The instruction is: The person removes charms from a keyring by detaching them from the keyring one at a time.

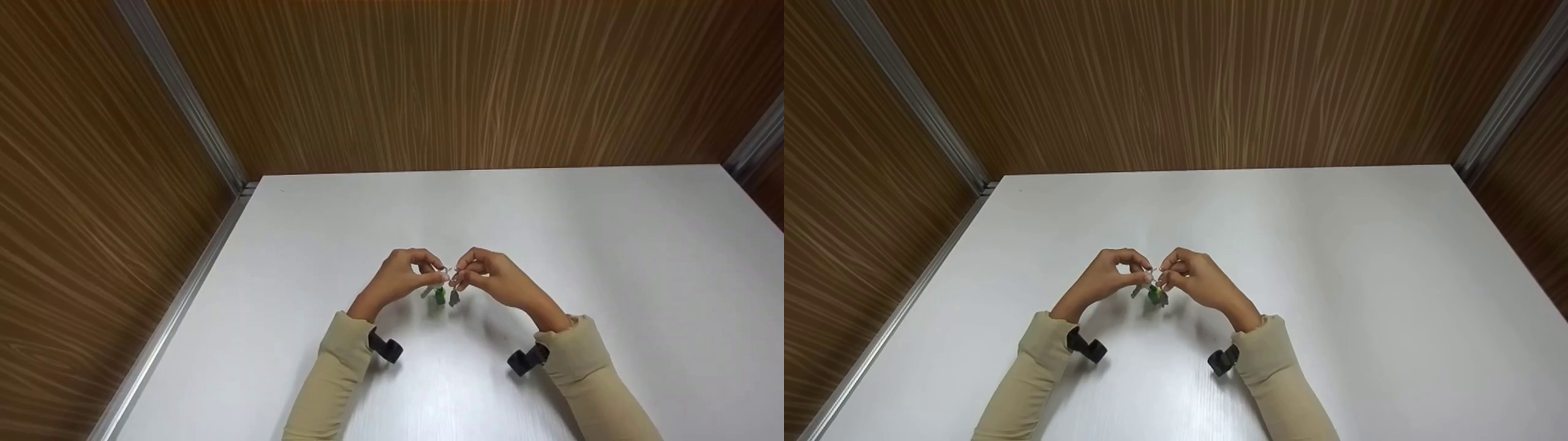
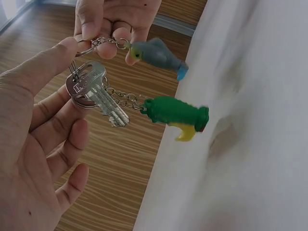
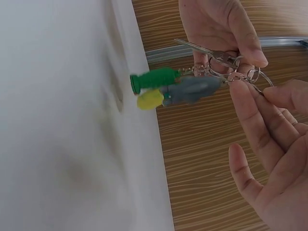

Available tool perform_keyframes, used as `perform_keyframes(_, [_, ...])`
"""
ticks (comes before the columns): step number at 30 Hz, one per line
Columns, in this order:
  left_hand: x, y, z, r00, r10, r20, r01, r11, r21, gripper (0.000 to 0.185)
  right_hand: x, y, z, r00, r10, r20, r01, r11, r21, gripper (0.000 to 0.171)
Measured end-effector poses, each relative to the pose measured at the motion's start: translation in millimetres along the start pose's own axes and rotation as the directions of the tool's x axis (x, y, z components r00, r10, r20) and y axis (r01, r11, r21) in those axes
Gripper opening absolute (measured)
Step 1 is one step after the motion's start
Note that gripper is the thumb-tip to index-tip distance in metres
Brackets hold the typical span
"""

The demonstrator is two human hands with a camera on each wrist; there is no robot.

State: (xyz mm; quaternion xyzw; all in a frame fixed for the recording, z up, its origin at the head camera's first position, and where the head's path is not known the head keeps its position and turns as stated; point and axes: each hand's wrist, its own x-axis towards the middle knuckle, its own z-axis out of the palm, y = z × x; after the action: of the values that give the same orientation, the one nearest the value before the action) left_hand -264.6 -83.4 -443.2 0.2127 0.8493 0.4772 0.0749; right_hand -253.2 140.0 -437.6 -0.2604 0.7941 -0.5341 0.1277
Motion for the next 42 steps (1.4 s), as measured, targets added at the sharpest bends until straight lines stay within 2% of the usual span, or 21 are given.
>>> perform_keyframes(4, [0.9, 0.3, -0.7, 1.000, 0.007, 0.005, -0.007, 1.000, -0.008, 0.020, -1, -1, -1, 1.000, 0.005, 0.004, -0.005, 1.000, 0.012, 0.012])
perform_keyframes(7, [1.0, -0.1, -2.4, 0.999, 0.055, -0.002, -0.055, 0.998, -0.011, 0.022, -1, -1, -5, 1.000, -0.003, -0.005, 0.003, 1.000, 0.022, 0.013])
perform_keyframes(11, [-0.4, -1.7, -5.3, 0.996, 0.082, -0.029, -0.082, 0.996, -0.017, 0.022, -2, 3, -13, 0.999, -0.005, -0.043, 0.003, 0.999, -0.032, 0.013])
perform_keyframes(17, [-3.4, -1.3, -8.1, 0.997, 0.071, -0.027, -0.072, 0.996, -0.044, 0.023, -7, 6, -27, 0.996, -0.001, -0.084, -0.010, 0.991, -0.130, 0.012])
perform_keyframes(24, [-2.9, 3.5, -10.7, 0.997, 0.077, -0.027, -0.078, 0.996, -0.033, 0.023, -8, 11, -41, 0.995, -0.005, -0.095, -0.008, 0.991, -0.131, 0.012])
perform_keyframes(31, [-2.9, 5.0, -12.5, 0.997, 0.079, -0.020, -0.081, 0.994, -0.077, 0.022, -7, 24, -53, 0.993, 0.062, -0.102, -0.071, 0.994, -0.084, 0.017])
perform_keyframes(42, [-5.5, 4.2, -13.3, 0.996, 0.089, -0.016, -0.090, 0.989, -0.117, 0.024, -3, 32, -72, 0.987, 0.110, -0.113, -0.128, 0.978, -0.166, 0.014])
